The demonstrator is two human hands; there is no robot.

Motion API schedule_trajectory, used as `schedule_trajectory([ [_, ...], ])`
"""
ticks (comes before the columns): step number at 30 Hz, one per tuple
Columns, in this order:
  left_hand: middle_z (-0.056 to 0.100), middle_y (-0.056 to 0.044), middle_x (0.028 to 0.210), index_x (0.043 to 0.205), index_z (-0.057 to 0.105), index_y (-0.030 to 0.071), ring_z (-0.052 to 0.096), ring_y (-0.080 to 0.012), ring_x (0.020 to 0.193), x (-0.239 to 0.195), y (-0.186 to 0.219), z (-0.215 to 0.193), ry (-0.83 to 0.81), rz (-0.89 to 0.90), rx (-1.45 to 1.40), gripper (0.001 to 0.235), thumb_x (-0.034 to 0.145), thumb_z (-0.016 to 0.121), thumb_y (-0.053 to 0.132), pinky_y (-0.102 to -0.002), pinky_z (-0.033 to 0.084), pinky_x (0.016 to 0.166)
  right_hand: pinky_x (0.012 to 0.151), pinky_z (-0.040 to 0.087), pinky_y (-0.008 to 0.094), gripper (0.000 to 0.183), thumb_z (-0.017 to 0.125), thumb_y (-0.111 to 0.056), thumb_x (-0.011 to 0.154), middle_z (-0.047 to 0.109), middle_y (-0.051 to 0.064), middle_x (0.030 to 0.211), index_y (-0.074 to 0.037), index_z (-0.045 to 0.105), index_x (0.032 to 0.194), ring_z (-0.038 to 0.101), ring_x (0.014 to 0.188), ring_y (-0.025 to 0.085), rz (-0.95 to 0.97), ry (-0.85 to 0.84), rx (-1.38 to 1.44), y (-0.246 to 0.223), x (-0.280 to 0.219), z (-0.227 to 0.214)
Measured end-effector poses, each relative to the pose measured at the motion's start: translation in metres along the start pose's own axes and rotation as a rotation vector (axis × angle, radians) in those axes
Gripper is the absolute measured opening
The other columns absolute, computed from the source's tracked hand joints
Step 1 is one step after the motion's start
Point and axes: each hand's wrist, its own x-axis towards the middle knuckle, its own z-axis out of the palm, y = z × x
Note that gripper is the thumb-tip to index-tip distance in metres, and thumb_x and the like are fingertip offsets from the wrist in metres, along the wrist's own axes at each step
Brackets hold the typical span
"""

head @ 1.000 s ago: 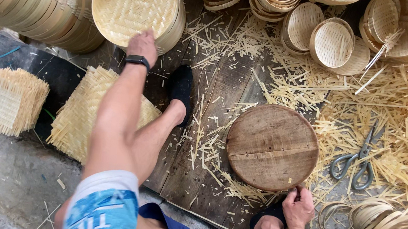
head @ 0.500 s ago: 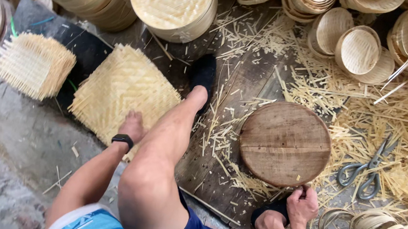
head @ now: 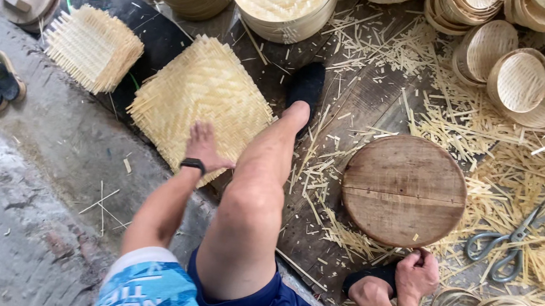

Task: The person sits on the floor and repeatedly trims the edges of woven bamboo basket bases using shears. They place a woven base on a wooden block, cut the excess material, flip the base, and stack it with others.

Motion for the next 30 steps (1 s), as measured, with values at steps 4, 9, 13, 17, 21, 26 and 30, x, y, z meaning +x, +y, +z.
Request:
schedule_trajectory([
  [4, 0.003, -0.036, 0.167, 0.164, 0.004, 0.002, 0.005, -0.0509, 0.154, -0.005, 0.018, -0.006, 0.042, 0.039, -0.007, 0.144, 0.064, 0.087, 0.065, -0.053, 0.016, 0.127, 0.073, 0.053, 0.042, 0.013, 0.065, -0.018, 0.1, 0.07, 0.01, 0.085, -0.009, 0.075, 0.101, 0.066, 0.078, 0.028, -0.012, 0.007, 0.023, 0.005, 0.005, -0.003],
  [9, -0.002, -0.028, 0.168, 0.163, -0.002, 0.006, 0.0, -0.0443, 0.156, -0.019, 0.011, -0.025, -0.032, 0.078, 0.014, 0.146, 0.064, 0.085, 0.067, -0.062, 0.01, 0.125, 0.075, 0.053, 0.042, 0.012, 0.066, -0.017, 0.098, 0.07, 0.01, 0.086, -0.009, 0.076, 0.101, 0.066, 0.079, 0.028, -0.041, 0.015, 0.022, 0.003, 0.001, -0.004],
  [13, -0.003, -0.029, 0.17, 0.163, -0.001, 0.001, -0.003, -0.0449, 0.155, -0.025, 0.037, -0.001, 0.012, 0.066, 0.049, 0.135, 0.07, 0.083, 0.053, -0.059, 0.011, 0.123, 0.075, 0.053, 0.042, 0.011, 0.067, -0.015, 0.098, 0.07, 0.011, 0.088, -0.009, 0.076, 0.1, 0.066, 0.081, 0.029, -0.066, 0.02, -0.024, -0.003, 0.003, -0.005],
  [17, 0.021, -0.035, 0.16, 0.154, 0.026, -0.001, 0.017, -0.0489, 0.149, -0.025, 0.034, 0.014, 0.065, 0.183, 0.054, 0.098, 0.081, 0.077, 0.04, -0.05, 0.021, 0.122, 0.075, 0.052, 0.043, 0.013, 0.064, -0.014, 0.1, 0.069, 0.011, 0.085, -0.009, 0.076, 0.103, 0.064, 0.078, 0.029, -0.046, -0.008, 0.095, 0.002, 0.003, -0.009],
  [21, 0.072, -0.014, 0.099, 0.134, 0.066, 0.016, 0.069, -0.0287, 0.087, -0.05, 0.0, -0.061, 0.246, 0.223, -0.268, 0.036, 0.104, 0.048, 0.02, -0.041, 0.056, 0.079, 0.078, 0.053, 0.042, 0.012, 0.064, -0.014, 0.099, 0.069, 0.011, 0.089, -0.008, 0.074, 0.101, 0.065, 0.083, 0.028, -0.091, 0.002, 0.098, 0.01, 0.0, -0.005],
  [26, 0.069, -0.019, 0.084, 0.118, 0.068, 0.006, 0.067, -0.0367, 0.073, -0.125, 0.02, -0.237, 0.717, 0.527, 0.043, 0.023, 0.098, 0.057, 0.009, -0.047, 0.054, 0.063, 0.078, 0.052, 0.042, 0.016, 0.065, -0.017, 0.099, 0.071, 0.014, 0.095, -0.005, 0.075, 0.102, 0.066, 0.084, 0.031, -0.038, -0.029, 0.065, 0.012, 0.006, -0.002],
  [30, 0.07, -0.016, 0.085, 0.115, 0.065, 0.002, 0.069, -0.0361, 0.082, -0.183, 0.11, -0.295, 0.611, 0.854, 0.09, 0.023, 0.093, 0.059, 0.006, -0.046, 0.056, 0.067, 0.078, 0.053, 0.039, 0.029, 0.063, -0.029, 0.103, 0.071, 0.015, 0.091, -0.003, 0.072, 0.114, 0.067, 0.081, 0.026, 0.119, -0.118, 0.232, -0.003, 0.016, -0.017],
])
